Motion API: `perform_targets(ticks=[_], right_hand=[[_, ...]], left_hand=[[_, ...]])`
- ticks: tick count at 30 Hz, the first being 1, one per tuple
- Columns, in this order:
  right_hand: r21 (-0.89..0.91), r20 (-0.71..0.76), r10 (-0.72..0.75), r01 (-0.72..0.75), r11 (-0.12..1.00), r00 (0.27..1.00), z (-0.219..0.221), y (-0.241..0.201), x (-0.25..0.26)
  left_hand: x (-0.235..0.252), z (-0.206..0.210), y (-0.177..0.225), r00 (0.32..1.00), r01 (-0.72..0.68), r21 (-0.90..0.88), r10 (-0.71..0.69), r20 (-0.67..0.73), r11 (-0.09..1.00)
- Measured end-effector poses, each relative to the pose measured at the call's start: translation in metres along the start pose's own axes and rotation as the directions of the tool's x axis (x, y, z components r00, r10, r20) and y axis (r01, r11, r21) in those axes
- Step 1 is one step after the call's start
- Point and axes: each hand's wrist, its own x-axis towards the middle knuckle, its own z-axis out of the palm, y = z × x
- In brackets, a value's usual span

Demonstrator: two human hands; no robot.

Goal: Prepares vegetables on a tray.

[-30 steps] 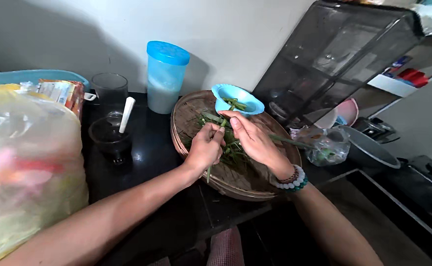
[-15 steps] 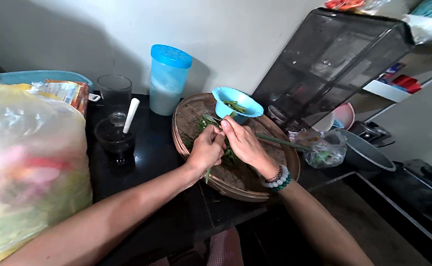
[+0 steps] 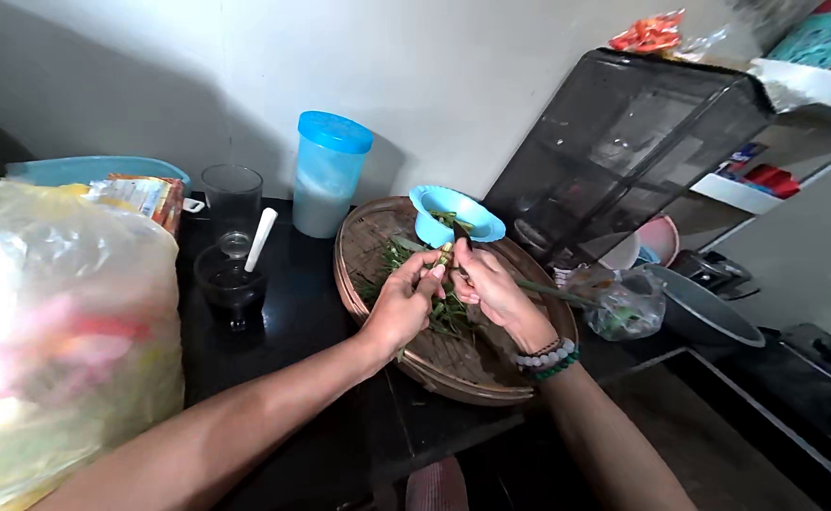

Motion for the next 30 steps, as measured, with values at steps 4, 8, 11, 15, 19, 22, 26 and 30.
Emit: perform_targets(ticks=[4, 8, 11, 15, 19, 22, 26, 30], right_hand=[[-0.044, -0.182, -0.03, 0.022, 0.999, 0.983, -0.006, -0.01, -0.001], [-0.356, -0.41, -0.219, 0.066, 0.932, 0.885, -0.05, -0.029, 0.027], [-0.625, -0.408, -0.368, 0.038, 0.78, 0.835, -0.09, -0.042, 0.073], [-0.666, -0.199, -0.31, 0.104, 0.739, 0.93, -0.078, -0.056, 0.064], [-0.639, 0.21, -0.31, 0.37, 0.674, 0.927, -0.026, -0.062, 0.012], [-0.779, 0.38, -0.306, 0.48, 0.404, 0.873, -0.022, -0.053, 0.016], [-0.85, 0.336, -0.403, 0.459, 0.259, 0.851, -0.032, -0.042, 0.023], [-0.932, 0.202, -0.532, 0.328, 0.154, 0.822, -0.034, -0.027, 0.016]], left_hand=[[-0.002, 0.001, 0.001, 0.999, 0.034, 0.031, -0.035, 0.041, 0.999], [-0.002, 0.002, 0.001, 0.998, 0.05, -0.025, -0.049, 0.051, 0.998], [0.0, 0.0, 0.002, 0.998, 0.056, -0.064, -0.054, 0.03, 0.996], [0.002, -0.003, 0.007, 0.992, 0.124, -0.161, -0.128, -0.018, 0.979], [0.005, -0.002, 0.008, 0.987, 0.158, -0.174, -0.162, -0.007, 0.972], [0.005, -0.003, 0.008, 0.985, 0.171, -0.176, -0.17, 0.021, 0.969], [0.002, -0.003, 0.011, 0.977, 0.214, -0.169, -0.208, 0.052, 0.962], [0.001, 0.001, 0.006, 0.982, 0.186, -0.049, -0.185, 0.029, 0.981]])
